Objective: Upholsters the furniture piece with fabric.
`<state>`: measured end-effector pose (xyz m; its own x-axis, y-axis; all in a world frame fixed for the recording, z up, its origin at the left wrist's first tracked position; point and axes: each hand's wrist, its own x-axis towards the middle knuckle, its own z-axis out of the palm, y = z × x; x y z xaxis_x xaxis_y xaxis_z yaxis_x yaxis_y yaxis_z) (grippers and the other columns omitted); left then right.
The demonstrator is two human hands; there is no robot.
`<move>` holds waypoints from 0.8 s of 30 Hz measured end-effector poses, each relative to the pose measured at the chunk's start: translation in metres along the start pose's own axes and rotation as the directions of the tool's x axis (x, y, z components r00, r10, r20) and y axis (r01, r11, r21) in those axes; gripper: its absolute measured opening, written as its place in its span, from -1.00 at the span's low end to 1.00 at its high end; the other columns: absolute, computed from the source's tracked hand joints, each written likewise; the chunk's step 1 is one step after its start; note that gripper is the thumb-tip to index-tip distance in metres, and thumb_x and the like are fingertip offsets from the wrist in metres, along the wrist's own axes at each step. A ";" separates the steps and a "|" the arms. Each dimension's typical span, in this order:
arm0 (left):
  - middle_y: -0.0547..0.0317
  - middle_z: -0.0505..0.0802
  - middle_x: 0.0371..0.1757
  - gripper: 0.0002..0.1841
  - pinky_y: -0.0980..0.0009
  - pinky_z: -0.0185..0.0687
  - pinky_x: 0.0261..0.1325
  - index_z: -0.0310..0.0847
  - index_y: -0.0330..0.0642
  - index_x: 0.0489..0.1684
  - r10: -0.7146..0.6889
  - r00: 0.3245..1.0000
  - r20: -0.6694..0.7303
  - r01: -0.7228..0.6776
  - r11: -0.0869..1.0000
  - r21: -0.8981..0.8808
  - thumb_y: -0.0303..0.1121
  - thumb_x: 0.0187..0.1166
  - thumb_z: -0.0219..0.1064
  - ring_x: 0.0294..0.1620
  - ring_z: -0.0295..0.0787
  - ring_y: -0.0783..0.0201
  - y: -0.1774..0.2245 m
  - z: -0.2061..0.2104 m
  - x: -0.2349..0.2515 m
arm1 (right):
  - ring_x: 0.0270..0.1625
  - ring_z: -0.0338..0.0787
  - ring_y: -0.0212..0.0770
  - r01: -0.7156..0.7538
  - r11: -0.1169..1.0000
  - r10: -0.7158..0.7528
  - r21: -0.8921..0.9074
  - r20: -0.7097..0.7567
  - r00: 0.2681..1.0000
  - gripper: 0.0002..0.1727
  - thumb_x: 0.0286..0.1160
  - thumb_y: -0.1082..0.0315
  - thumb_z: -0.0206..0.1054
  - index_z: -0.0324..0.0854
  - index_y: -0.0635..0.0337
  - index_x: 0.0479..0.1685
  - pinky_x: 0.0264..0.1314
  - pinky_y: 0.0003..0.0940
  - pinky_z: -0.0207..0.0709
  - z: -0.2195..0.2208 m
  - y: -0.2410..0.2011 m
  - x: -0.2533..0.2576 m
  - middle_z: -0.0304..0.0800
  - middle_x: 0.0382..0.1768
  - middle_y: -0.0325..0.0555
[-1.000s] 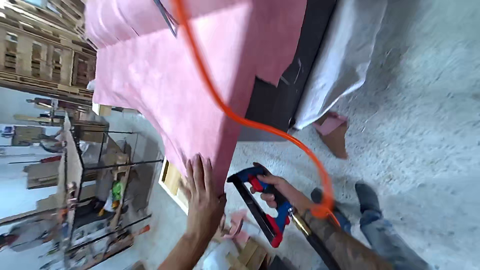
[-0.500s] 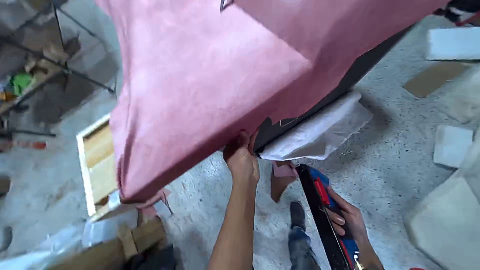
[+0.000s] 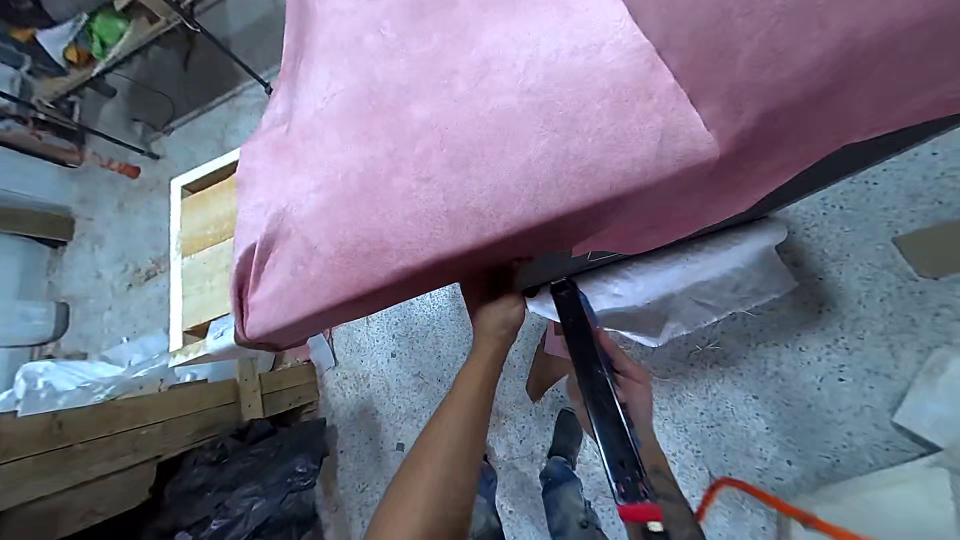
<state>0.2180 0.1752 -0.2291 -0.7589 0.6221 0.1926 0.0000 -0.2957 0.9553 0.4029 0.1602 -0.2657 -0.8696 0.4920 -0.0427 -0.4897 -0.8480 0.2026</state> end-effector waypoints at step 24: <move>0.29 0.82 -0.30 -0.81 0.44 0.80 0.04 0.58 -0.28 -0.15 0.179 0.941 -0.288 -0.105 0.961 0.254 -0.75 0.46 0.30 -0.16 0.81 0.46 0.006 0.026 -0.006 | -0.68 0.72 -0.35 -0.099 0.994 0.101 -0.037 0.071 0.992 -0.50 0.86 -0.06 -0.04 0.62 0.17 0.20 -0.59 -0.53 0.66 -0.003 -0.008 0.037 0.67 -0.61 -0.17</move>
<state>0.2392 0.1885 -0.2186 -0.9012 0.3238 0.2880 0.2458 -0.1655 0.9551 0.3744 0.1845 -0.2722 -0.9080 0.4163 0.0471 -0.4034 -0.8992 0.1695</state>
